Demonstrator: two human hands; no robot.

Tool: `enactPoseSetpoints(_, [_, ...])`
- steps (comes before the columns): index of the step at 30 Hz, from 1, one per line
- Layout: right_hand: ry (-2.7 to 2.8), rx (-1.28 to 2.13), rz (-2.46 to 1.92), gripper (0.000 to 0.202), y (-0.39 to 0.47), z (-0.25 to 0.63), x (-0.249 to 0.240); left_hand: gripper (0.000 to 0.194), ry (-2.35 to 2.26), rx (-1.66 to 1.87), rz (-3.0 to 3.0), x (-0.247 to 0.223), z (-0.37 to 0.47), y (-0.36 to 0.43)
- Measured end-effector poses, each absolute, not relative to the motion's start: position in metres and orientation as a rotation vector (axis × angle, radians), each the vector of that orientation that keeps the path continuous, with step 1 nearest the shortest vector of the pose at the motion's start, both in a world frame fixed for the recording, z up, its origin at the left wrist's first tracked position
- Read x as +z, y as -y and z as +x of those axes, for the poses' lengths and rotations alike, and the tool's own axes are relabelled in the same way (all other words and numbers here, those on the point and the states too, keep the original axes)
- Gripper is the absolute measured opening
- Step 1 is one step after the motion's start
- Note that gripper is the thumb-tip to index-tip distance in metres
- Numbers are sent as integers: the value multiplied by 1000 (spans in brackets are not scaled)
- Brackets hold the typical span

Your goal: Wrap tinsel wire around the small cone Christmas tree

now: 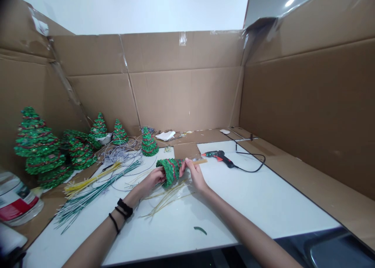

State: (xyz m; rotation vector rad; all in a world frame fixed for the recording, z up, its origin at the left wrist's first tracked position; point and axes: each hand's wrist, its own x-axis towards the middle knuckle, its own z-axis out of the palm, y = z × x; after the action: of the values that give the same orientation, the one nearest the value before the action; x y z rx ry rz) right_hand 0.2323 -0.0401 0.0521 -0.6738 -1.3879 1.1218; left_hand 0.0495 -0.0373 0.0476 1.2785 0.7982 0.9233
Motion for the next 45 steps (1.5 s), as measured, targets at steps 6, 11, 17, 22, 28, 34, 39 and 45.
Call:
enactPoseSetpoints(6, [1335, 1154, -699, 47, 36, 233, 50, 25, -943, 1110, 1257, 44, 67, 40])
enactPoseSetpoints(11, [1318, 1167, -703, 46, 35, 232, 49, 23, -952, 1176, 1276, 39, 70, 37])
enactPoseSetpoints(17, [1328, 1150, -706, 46, 38, 230, 50, 23, -966, 1163, 1293, 37, 70, 34])
enactPoseSetpoints(22, [1324, 1077, -694, 46, 42, 225, 45, 19, -977, 1167, 1317, 38, 70, 34])
enactPoseSetpoints(28, [1362, 993, -693, 45, 44, 223, 39, 13, -870, 1017, 1344, 36, 55, 35])
enactPoseSetpoints(34, [1318, 996, -678, 45, 46, 220, 42, 36, -709, 884, 1283, 41, 43, 34])
enactPoseSetpoints(39, [1307, 1006, -669, 44, 49, 218, 44, 47, -774, 835, 1460, 56, 47, 44])
enactPoseSetpoints(45, [1317, 1010, -660, 42, 50, 219, 45, 53, -828, 838, 1434, 58, 49, 47])
